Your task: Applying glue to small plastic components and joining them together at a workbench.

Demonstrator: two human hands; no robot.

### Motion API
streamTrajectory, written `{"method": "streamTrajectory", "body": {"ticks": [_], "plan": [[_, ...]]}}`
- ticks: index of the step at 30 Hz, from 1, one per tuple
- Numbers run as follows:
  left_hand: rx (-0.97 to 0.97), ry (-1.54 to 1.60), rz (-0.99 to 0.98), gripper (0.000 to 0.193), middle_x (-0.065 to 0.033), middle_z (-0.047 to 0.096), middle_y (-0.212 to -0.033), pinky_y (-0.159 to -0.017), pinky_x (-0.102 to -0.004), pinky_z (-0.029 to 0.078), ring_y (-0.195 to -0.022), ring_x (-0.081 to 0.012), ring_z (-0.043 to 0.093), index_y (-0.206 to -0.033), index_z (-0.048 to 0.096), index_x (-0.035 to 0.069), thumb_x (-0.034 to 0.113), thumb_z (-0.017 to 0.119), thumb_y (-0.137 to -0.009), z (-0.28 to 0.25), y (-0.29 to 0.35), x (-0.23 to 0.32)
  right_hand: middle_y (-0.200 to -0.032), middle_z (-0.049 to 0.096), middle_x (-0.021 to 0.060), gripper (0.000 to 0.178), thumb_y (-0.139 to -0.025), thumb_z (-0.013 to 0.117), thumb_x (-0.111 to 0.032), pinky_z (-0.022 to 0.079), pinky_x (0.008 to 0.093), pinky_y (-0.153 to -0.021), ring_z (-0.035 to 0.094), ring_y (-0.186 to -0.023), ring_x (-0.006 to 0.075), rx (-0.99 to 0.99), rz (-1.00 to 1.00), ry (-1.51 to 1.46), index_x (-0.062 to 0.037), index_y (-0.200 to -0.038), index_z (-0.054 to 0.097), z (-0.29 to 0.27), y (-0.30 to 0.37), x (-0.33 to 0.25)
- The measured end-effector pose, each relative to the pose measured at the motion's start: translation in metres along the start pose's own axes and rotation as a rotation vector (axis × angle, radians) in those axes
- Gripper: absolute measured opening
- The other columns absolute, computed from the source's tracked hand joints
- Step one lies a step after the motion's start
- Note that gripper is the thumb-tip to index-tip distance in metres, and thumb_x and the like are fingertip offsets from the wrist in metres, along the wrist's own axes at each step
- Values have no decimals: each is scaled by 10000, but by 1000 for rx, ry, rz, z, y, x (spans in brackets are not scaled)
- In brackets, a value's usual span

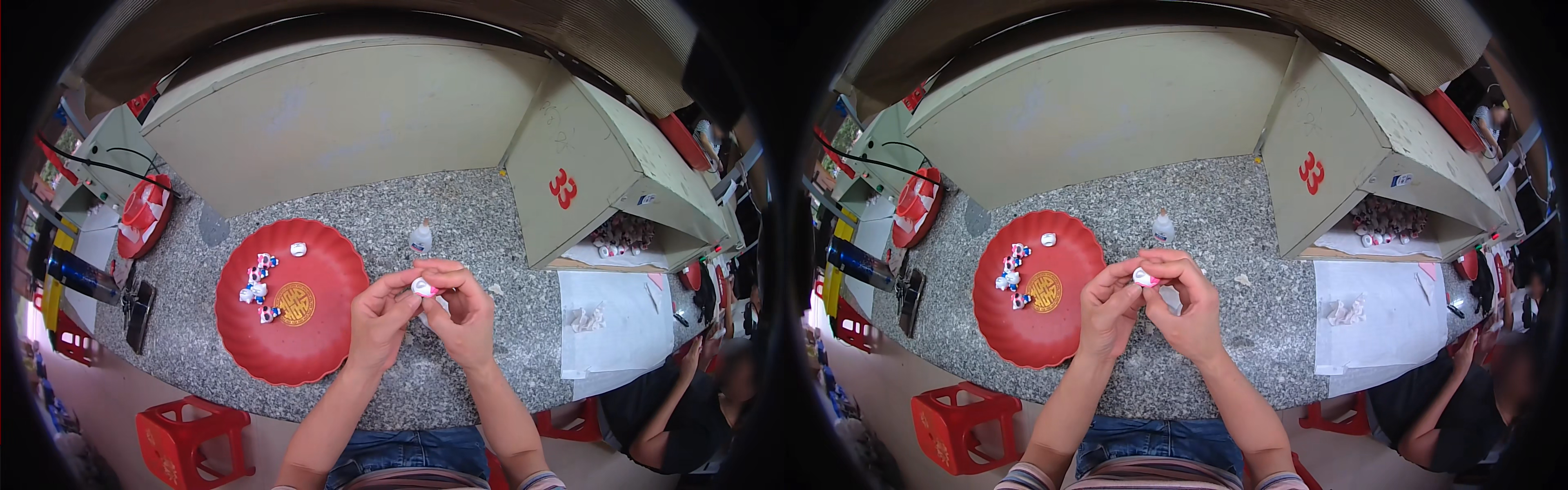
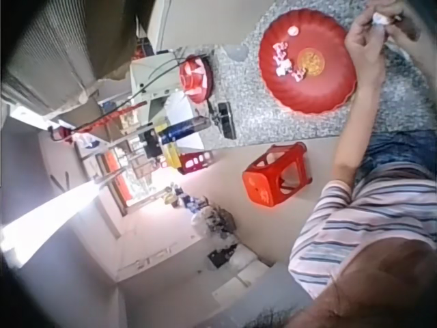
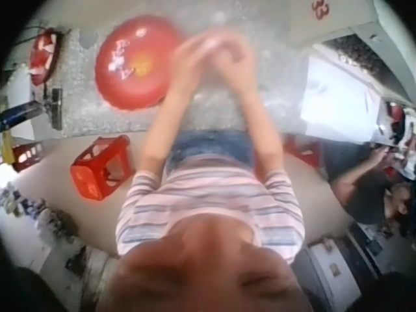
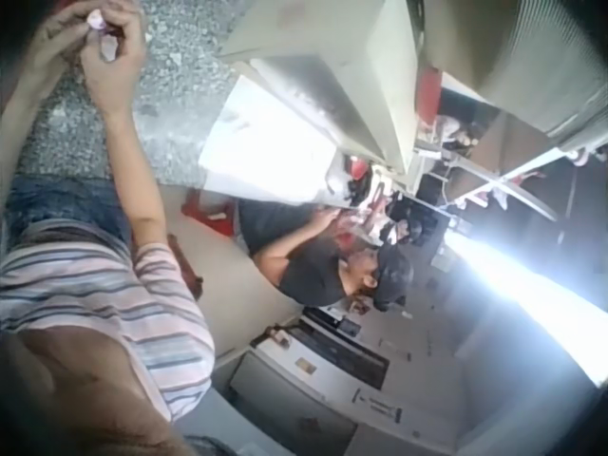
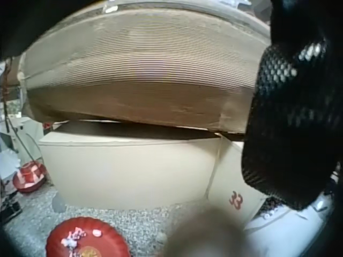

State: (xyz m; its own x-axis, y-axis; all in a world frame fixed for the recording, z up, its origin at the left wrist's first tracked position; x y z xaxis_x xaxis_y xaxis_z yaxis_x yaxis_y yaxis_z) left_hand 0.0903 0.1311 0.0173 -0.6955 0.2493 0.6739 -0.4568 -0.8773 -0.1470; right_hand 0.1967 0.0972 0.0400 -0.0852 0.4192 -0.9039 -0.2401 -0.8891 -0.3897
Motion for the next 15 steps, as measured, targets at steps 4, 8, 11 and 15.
{"method": "streamTrajectory", "body": {"ticks": [4, 8, 11, 15], "plan": [[11, -46, -6, 276, -138, 571, -1065, -834, -304, 468, -982, -185, 568, -1103, 515, -46, -41, 509, -827, 0, 0, 0, -1108, 509, 149, 256, -732, 544, 116, 451, 263, -812, 543, -976, 164, 3, -12, 18, 9, -963, 532, -1, 0, 0], [56, -24, -50, 231, -131, 582, -1034, -827, -294, 478, -959, -190, 580, -1065, 531, -38, -24, 499, -837, -1, -2, -5, -1090, 527, 129, 228, -731, 574, 75, 463, 249, -777, 558, -938, 146, 27, 54, 88, 2, -946, 551, -5, 1, 3], [133, 124, -191, 180, -126, 592, -1000, -808, -278, 493, -924, -188, 596, -1023, 545, -22, 22, 504, -854, -4, -3, -9, -1060, 548, 105, 231, -725, 611, 33, 472, 240, -738, 568, -883, 128, 37, 84, 140, -8, -950, 574, -10, -3, 6], [149, 222, -225, 157, -125, 601, -968, -780, -267, 509, -893, -182, 607, -1000, 545, -9, 65, 514, -864, -8, -3, -12, -1027, 562, 88, 258, -709, 653, -1, 475, 239, -718, 568, -851, 120, 48, 46, 263, -13, -959, 588, -7, -8, -8]]}}
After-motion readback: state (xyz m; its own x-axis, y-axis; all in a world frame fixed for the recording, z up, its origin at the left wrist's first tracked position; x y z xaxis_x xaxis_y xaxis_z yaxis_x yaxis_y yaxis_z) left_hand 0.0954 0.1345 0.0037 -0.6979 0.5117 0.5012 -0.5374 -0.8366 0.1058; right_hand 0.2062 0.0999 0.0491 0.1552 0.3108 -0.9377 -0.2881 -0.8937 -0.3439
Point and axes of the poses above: each hand's wrist, its own y-axis away from the middle knuckle, its own z-axis out of the palm, x = y × z, the point moved 3 cm from there along -y, towards the middle knuckle
